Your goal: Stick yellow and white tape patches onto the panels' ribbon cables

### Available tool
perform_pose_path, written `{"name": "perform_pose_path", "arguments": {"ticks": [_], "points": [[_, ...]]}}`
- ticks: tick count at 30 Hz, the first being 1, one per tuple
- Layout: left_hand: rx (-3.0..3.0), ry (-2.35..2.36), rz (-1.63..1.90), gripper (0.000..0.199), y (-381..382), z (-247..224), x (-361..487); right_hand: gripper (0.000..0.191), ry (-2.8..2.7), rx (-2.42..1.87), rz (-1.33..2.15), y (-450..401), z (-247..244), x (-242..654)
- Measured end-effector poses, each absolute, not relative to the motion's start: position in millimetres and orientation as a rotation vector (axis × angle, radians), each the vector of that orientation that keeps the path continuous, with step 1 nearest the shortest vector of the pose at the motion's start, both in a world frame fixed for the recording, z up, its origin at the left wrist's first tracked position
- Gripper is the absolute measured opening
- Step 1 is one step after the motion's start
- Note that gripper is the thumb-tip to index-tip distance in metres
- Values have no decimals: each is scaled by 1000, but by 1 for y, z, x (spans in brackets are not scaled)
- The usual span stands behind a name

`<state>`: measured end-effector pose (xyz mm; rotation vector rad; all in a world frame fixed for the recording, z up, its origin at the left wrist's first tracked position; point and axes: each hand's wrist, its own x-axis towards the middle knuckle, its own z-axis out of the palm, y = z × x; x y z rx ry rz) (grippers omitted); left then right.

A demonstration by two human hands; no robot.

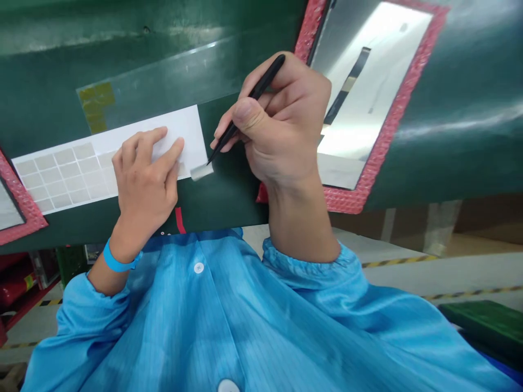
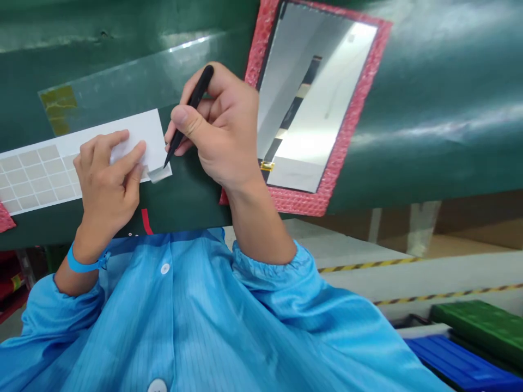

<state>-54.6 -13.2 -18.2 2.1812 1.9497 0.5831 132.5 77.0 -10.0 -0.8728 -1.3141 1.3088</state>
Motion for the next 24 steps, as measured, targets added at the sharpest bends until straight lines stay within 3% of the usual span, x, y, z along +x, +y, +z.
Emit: {"name": "perform_pose_path", "arguments": {"ticks": [7,12,17,24], "points": [[2316,1913,703,34,-11,-12,-55,45,-1117,-956,1001,85,-8,217],[2349,1730,968,24,-9,2,16,34,-1050,-1176,824,80,-9,285],[2293,1640,945,23,-1,-6,80,31,-997,-1274,896,68,-13,278],[2263,1647,908,27,1,-11,73,18,-892,-1335,867,63,-14,250]]}}
